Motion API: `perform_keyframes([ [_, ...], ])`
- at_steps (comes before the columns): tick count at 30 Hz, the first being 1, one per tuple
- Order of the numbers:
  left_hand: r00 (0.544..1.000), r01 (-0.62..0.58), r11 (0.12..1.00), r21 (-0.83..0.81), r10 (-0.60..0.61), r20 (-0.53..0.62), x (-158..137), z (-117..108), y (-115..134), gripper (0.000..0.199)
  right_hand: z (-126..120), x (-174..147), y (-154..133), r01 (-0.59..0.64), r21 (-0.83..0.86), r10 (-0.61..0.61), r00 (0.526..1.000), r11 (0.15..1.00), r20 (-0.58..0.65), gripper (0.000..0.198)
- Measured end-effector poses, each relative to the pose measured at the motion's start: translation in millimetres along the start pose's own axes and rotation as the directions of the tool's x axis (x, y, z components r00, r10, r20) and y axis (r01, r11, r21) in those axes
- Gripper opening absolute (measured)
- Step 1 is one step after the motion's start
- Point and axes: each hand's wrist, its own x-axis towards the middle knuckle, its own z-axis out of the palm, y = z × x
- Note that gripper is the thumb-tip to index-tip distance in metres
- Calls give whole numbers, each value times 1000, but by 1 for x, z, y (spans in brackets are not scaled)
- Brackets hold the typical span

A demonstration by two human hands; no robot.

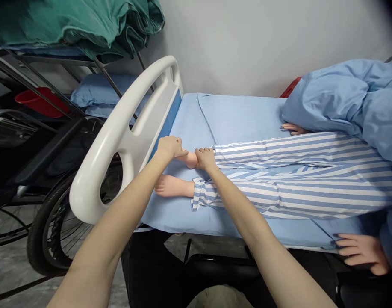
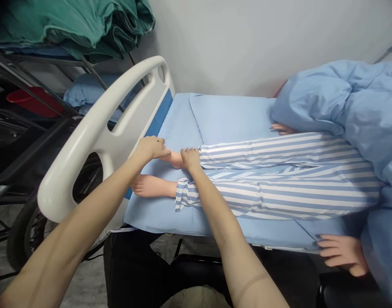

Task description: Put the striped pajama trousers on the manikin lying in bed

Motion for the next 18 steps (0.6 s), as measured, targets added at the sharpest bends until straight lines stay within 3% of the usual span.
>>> perform_keyframes([
  [3,999,42,998,-42,-41,32,2,-1,-9,61,-5,-4,-2,-9,3,9,1000,1000,14,48],
  [7,983,72,979,-193,-36,181,9,-11,-14,57,-12,-7,-4,-6,-1,6,999,1000,39,50],
  [10,963,114,992,-59,-95,251,18,-18,-1,58,-11,-5,-2,-1,12,1,998,1000,58,51],
  [14,972,136,980,143,-160,173,28,-15,23,48,-5,-1,1,10,19,-11,998,1000,62,52],
  [18,986,82,978,193,-108,127,26,-7,30,44,0,-1,2,20,14,-20,1000,1000,8,47],
])
